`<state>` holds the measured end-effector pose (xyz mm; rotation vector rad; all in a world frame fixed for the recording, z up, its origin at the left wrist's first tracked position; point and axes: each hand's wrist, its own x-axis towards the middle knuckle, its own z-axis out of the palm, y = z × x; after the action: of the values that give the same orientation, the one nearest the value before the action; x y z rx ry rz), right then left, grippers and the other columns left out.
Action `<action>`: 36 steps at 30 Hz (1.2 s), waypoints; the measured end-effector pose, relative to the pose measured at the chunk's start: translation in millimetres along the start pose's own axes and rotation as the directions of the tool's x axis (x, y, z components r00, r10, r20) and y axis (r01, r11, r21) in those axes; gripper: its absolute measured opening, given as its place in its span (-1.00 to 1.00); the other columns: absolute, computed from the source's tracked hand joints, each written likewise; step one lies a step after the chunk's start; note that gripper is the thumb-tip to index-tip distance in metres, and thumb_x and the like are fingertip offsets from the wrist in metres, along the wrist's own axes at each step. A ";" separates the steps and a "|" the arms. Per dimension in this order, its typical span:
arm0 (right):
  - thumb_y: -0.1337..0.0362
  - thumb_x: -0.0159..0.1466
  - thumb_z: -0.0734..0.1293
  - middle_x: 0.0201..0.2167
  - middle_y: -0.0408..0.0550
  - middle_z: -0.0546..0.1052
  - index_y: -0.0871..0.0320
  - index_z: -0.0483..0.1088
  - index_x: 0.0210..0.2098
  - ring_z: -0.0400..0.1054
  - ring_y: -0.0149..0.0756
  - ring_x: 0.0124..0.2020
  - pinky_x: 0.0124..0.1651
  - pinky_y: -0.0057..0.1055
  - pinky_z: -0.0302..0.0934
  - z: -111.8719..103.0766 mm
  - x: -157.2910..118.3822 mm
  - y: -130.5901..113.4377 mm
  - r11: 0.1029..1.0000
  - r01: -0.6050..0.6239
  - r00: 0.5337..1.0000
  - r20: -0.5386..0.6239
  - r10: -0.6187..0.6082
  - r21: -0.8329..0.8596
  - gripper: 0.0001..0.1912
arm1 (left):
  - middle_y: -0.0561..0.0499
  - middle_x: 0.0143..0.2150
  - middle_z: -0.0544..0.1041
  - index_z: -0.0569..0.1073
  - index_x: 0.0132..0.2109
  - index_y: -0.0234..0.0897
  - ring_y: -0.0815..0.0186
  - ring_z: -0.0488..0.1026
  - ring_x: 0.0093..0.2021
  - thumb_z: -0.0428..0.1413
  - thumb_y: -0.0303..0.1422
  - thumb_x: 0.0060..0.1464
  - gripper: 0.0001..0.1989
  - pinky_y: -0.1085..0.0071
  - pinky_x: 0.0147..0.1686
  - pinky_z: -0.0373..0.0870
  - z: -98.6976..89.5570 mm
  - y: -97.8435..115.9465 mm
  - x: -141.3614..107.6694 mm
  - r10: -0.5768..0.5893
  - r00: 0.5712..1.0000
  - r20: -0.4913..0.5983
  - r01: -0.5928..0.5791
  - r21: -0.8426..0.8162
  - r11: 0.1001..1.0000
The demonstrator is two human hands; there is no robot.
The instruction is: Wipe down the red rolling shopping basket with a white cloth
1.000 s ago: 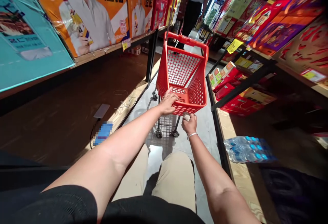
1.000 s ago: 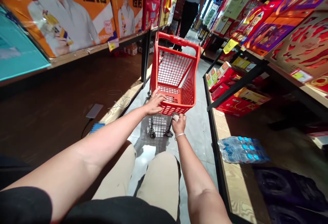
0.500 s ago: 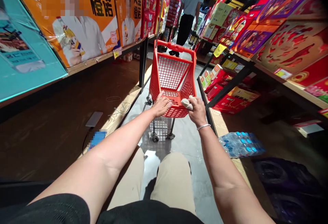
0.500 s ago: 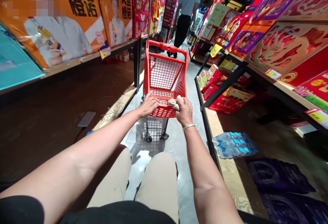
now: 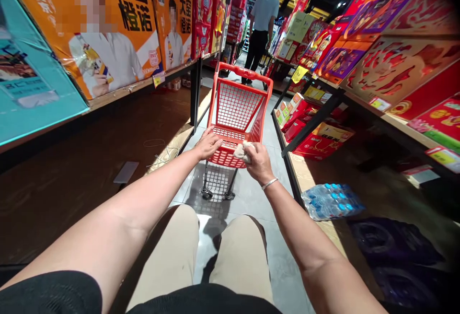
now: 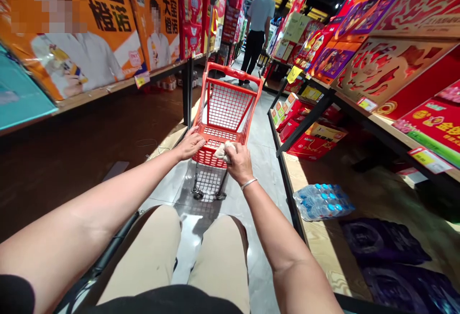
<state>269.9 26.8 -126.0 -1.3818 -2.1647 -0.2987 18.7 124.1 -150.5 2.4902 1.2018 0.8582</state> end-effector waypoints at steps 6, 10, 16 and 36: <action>0.24 0.24 0.43 0.05 0.12 0.48 0.12 0.44 0.09 0.27 -0.02 0.11 0.18 -0.13 0.15 -4.0 11.4 31.0 0.999 -0.053 0.982 0.182 0.054 -0.014 -0.58 | -0.06 -0.14 0.51 0.51 -0.25 -0.22 0.10 0.07 0.42 -0.16 -0.12 0.36 -0.57 0.02 0.52 -0.17 7.3 3.9 -4.7 0.049 0.998 -0.029 -0.050 -0.027 0.998; 0.24 0.28 0.39 -0.09 0.09 0.50 0.13 0.44 0.03 0.32 -0.07 -0.03 0.10 -0.22 0.18 1.7 17.1 23.0 0.991 -0.077 0.956 0.273 0.105 -0.110 -0.67 | -0.09 0.08 0.49 0.54 -0.21 -0.24 0.05 -0.03 0.47 -0.11 -0.11 0.36 -0.58 -0.01 0.50 -0.09 7.4 -0.7 -7.0 0.032 0.998 -0.050 -0.033 -0.018 0.999; 0.17 0.33 0.36 -0.04 0.10 0.46 0.08 0.40 0.08 0.32 -0.08 -0.05 0.05 -0.26 0.18 6.7 23.2 -11.4 0.975 -0.119 0.960 0.230 0.161 -0.185 -0.65 | -0.09 0.32 0.37 0.57 -0.06 -0.21 -0.03 -0.06 0.51 -0.03 -0.15 0.33 -0.66 -0.13 0.45 -0.03 -6.1 -22.6 -8.0 -0.048 0.998 -0.036 0.050 0.070 0.996; 0.41 0.16 0.37 -0.13 0.01 0.47 0.09 0.53 0.01 0.29 -0.16 -0.08 0.00 -0.27 0.23 4.5 37.1 -11.0 0.973 0.076 0.964 0.234 -0.128 0.218 -0.59 | -0.27 0.29 0.41 -0.08 0.51 -0.45 0.06 0.38 0.28 0.05 -0.51 0.00 -0.07 0.06 0.36 0.24 12.3 41.3 -10.9 -0.153 0.987 -0.039 0.141 -0.219 0.966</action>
<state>246.8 52.4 -108.0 -1.2456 -2.3961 0.0662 46.9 90.0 -146.1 2.1902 1.2227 0.9675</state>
